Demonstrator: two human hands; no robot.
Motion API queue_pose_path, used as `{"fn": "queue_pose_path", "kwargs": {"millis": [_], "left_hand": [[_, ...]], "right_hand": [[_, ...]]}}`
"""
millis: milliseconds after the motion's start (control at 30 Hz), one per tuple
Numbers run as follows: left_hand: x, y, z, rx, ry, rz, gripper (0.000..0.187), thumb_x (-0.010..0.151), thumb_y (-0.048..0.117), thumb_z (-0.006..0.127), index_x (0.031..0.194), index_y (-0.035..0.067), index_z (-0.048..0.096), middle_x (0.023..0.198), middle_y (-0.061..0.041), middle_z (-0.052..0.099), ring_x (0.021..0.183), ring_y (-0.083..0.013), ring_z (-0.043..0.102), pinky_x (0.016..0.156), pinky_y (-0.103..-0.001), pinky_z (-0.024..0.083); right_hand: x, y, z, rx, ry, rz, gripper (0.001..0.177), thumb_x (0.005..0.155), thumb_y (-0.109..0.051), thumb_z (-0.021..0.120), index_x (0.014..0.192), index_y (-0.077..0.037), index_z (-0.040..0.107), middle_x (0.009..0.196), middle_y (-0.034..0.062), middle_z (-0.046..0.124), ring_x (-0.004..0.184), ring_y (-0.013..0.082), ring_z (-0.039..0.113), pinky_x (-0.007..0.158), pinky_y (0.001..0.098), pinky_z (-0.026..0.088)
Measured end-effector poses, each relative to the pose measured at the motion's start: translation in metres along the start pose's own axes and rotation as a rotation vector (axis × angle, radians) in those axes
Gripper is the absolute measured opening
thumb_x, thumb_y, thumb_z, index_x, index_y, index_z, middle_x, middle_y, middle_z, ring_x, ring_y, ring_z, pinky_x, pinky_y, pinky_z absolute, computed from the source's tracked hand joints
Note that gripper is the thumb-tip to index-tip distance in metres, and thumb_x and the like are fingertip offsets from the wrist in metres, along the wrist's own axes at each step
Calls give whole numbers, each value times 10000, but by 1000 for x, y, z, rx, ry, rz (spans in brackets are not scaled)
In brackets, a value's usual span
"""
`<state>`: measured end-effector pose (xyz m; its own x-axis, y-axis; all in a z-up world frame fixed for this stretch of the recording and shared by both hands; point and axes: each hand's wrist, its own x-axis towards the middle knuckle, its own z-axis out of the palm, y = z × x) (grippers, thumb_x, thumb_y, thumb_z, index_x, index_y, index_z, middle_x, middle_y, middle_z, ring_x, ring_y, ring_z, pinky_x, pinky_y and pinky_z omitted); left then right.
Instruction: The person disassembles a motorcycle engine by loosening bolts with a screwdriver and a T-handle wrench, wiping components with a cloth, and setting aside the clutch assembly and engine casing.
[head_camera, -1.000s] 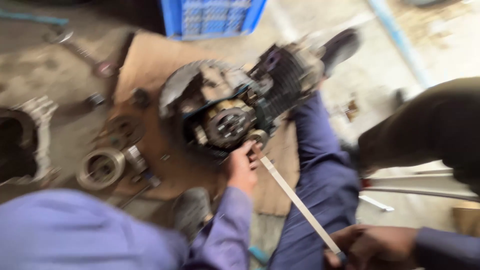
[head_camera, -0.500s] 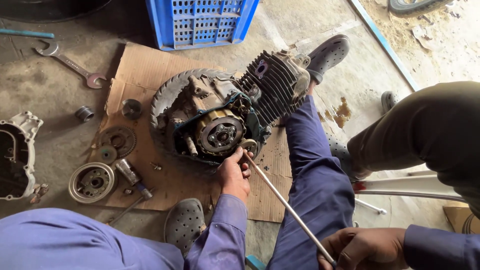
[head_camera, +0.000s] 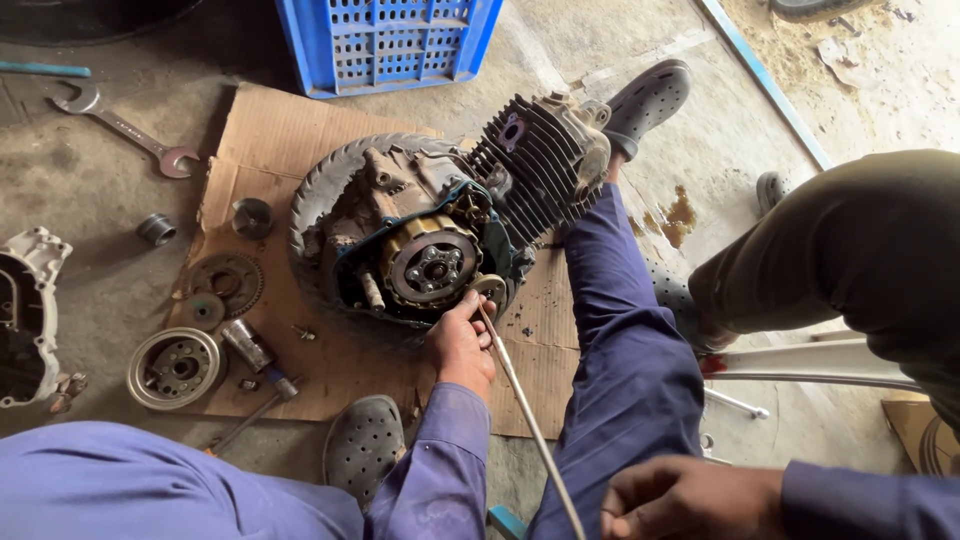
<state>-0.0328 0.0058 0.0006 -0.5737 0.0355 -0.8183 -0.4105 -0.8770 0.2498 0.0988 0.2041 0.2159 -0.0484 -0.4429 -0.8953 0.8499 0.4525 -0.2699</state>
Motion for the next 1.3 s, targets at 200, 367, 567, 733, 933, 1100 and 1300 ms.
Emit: {"fn": "queue_pose_path", "kwargs": {"millis": [200, 367, 567, 733, 933, 1100, 1300], "left_hand": [[18, -10, -10, -35, -39, -11, 90, 922, 87, 696, 879, 8, 691, 762, -101, 693, 507, -74, 493, 392, -214, 271], [26, -11, -11, -77, -45, -46, 99, 947, 84, 672, 891, 3, 673, 787, -109, 689, 533, -84, 536, 404, -218, 282], [17, -6, -10, -93, -92, -89, 158, 981, 140, 590, 911, 18, 663, 818, -140, 719, 513, -87, 481, 419, -218, 332], [-2, 4, -4, -80, -85, -56, 162, 959, 107, 570, 907, -12, 666, 800, -147, 707, 542, -109, 544, 430, -225, 360], [14, -6, -12, -98, -151, -41, 143, 927, 127, 604, 886, 11, 677, 769, -125, 704, 525, -108, 517, 421, -225, 372], [5, -1, -9, -85, -130, -34, 133, 916, 121, 614, 893, 8, 679, 766, -132, 705, 537, -114, 537, 423, -225, 380], [-16, 8, 5, -72, -25, 26, 92, 904, 91, 706, 903, 0, 691, 768, -85, 686, 584, -139, 623, 402, -230, 365]], "right_hand": [[15, 9, 16, -82, -41, 27, 300, 973, -264, 656, 1238, -125, 642, 1133, -20, 684, 1066, 54, 648, 967, 211, 504], [32, 55, -13, -23, -64, 14, 348, 930, -156, 664, 1277, -146, 645, 1117, -24, 695, 1063, 75, 658, 988, 253, 520], [-4, 23, -15, -102, -27, -16, 275, 971, -154, 741, 1187, -7, 656, 1008, 15, 669, 942, 86, 613, 845, 229, 506], [-34, -37, 9, -62, 72, 210, 365, 792, -207, 829, 1107, -103, 676, 789, 35, 740, 712, 147, 690, 695, 298, 566], [-8, 37, -55, 6, -162, -31, 262, 982, -153, 818, 1011, 14, 619, 815, 3, 562, 744, 106, 518, 725, 247, 479], [-24, -22, 1, 204, -97, 153, 371, 730, -45, 759, 1079, -35, 633, 1021, 87, 789, 884, 140, 723, 763, 242, 571], [-23, -8, -17, -65, -48, 86, 366, 821, -106, 854, 1090, -71, 608, 844, 57, 712, 739, 141, 675, 671, 277, 553]]}}
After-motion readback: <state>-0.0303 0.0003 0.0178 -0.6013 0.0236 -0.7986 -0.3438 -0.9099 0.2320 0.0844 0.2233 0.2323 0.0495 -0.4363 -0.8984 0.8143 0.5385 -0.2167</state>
